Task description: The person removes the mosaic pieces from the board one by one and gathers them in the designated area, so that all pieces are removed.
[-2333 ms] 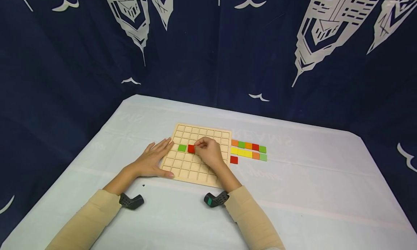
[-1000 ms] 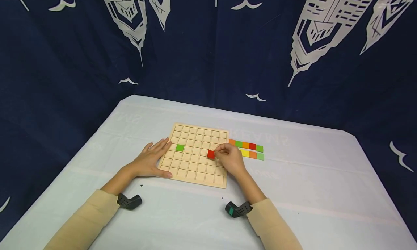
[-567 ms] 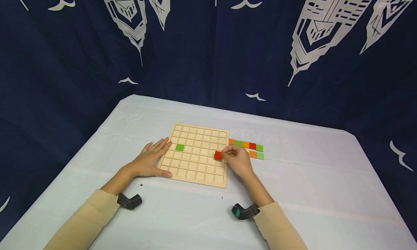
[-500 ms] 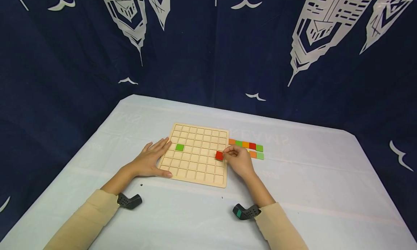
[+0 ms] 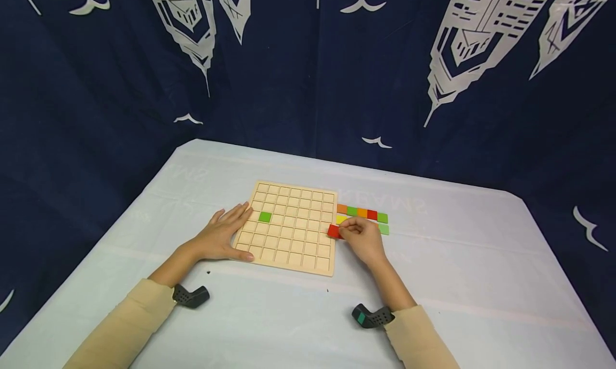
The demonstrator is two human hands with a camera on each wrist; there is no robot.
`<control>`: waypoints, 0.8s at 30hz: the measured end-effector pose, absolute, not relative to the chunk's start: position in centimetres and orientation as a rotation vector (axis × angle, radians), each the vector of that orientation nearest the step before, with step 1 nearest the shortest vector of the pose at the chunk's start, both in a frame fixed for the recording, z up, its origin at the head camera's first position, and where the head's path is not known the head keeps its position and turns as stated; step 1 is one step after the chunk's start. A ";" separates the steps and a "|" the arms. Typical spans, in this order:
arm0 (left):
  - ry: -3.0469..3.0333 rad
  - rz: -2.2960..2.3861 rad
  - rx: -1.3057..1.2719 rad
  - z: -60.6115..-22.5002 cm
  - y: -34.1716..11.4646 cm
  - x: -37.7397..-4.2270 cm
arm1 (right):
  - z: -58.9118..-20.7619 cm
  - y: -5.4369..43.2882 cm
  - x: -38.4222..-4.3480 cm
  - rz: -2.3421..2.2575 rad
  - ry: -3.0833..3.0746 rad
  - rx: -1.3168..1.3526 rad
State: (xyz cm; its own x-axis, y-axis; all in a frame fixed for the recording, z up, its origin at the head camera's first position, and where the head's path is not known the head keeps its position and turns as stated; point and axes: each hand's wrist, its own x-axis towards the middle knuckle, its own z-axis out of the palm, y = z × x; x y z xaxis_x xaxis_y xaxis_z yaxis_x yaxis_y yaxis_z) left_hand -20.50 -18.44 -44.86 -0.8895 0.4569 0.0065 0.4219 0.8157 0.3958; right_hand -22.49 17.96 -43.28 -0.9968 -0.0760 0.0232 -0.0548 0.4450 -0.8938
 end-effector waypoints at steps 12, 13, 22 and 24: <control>2.908 0.606 0.707 -44.9 -18.4 -20.6 | -43.3 19.6 -22.0 -1.597 2.677 -0.042; 2.909 0.605 0.709 -44.9 -18.4 -20.5 | -43.3 19.7 -21.9 -1.596 2.679 -0.035; 2.913 0.609 0.720 -44.9 -18.4 -20.5 | -43.5 21.2 -21.8 -1.563 2.697 0.005; 2.915 0.605 0.718 -44.9 -18.4 -20.5 | -43.5 21.4 -21.8 -1.546 2.713 0.000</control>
State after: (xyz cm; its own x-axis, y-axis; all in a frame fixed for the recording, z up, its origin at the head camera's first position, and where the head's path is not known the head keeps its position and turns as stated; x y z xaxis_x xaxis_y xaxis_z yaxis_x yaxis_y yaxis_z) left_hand -20.54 -18.42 -44.95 -0.8872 0.4611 0.0177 0.4301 0.8122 0.3941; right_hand -21.82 21.40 -43.47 -0.9998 -0.0091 -0.0165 0.0096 0.5097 -0.8603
